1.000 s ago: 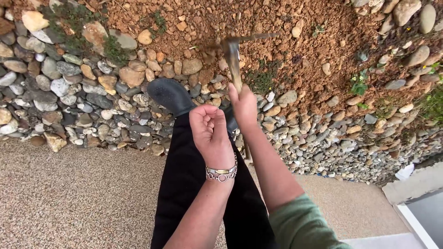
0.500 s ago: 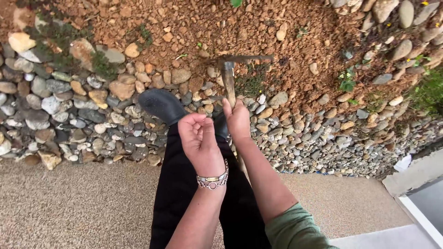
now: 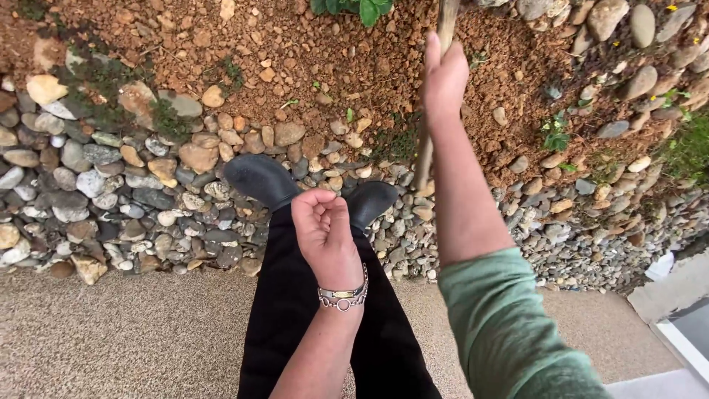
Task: Loosening soil and weeding around plants using a hand pickaxe
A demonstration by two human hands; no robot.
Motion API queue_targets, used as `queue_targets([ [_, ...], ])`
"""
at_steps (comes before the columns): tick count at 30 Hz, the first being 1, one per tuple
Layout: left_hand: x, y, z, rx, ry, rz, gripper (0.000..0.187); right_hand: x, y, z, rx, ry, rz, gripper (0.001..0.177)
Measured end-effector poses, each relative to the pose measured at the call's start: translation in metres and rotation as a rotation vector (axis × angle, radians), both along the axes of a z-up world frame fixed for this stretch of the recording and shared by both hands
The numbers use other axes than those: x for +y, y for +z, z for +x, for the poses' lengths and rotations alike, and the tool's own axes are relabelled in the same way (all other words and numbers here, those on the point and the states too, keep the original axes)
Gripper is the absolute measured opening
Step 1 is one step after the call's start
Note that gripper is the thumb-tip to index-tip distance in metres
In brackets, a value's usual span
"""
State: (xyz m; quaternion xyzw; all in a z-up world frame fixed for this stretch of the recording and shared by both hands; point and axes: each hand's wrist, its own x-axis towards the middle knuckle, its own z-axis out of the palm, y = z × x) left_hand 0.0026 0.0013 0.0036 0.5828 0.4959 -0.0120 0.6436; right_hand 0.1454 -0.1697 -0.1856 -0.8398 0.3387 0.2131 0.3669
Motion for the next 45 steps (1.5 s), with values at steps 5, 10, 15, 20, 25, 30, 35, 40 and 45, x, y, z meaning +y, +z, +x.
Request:
queue_targets([
  [5,-0.001,0.004,0.005,0.008,0.031,-0.006,0.015,-0.027,0.025,-0.062,0.075,0.118,-0.005,0.033],
  [10,-0.006,-0.009,-0.007,0.016,0.031,-0.009,0.018,-0.008,0.107,-0.119,0.117,-0.207,0.197,0.029],
  [15,-0.007,-0.009,-0.010,0.020,0.010,-0.003,0.016,-0.011,0.094,-0.116,0.098,-0.345,0.241,0.029],
  [20,-0.008,-0.006,-0.006,0.028,0.020,0.007,0.017,-0.021,0.049,-0.104,0.176,-0.210,0.091,0.026],
  [25,-0.002,-0.005,-0.002,0.038,0.014,0.001,0.017,-0.025,0.083,-0.135,0.371,0.261,-0.157,0.040],
  [30,-0.002,-0.001,0.003,0.048,0.015,0.011,0.018,-0.047,0.114,-0.209,0.617,0.401,-0.304,0.053],
  [35,-0.004,-0.002,0.000,0.049,0.029,0.021,0.019,-0.020,0.122,-0.180,0.435,0.110,-0.167,0.048],
  [40,-0.004,-0.003,0.000,0.037,0.019,0.022,0.018,0.011,0.049,-0.141,0.167,-0.233,0.045,0.035],
  [45,-0.007,-0.001,0.003,0.021,0.016,0.031,0.020,0.068,0.024,-0.135,0.240,-0.366,0.282,0.031],
])
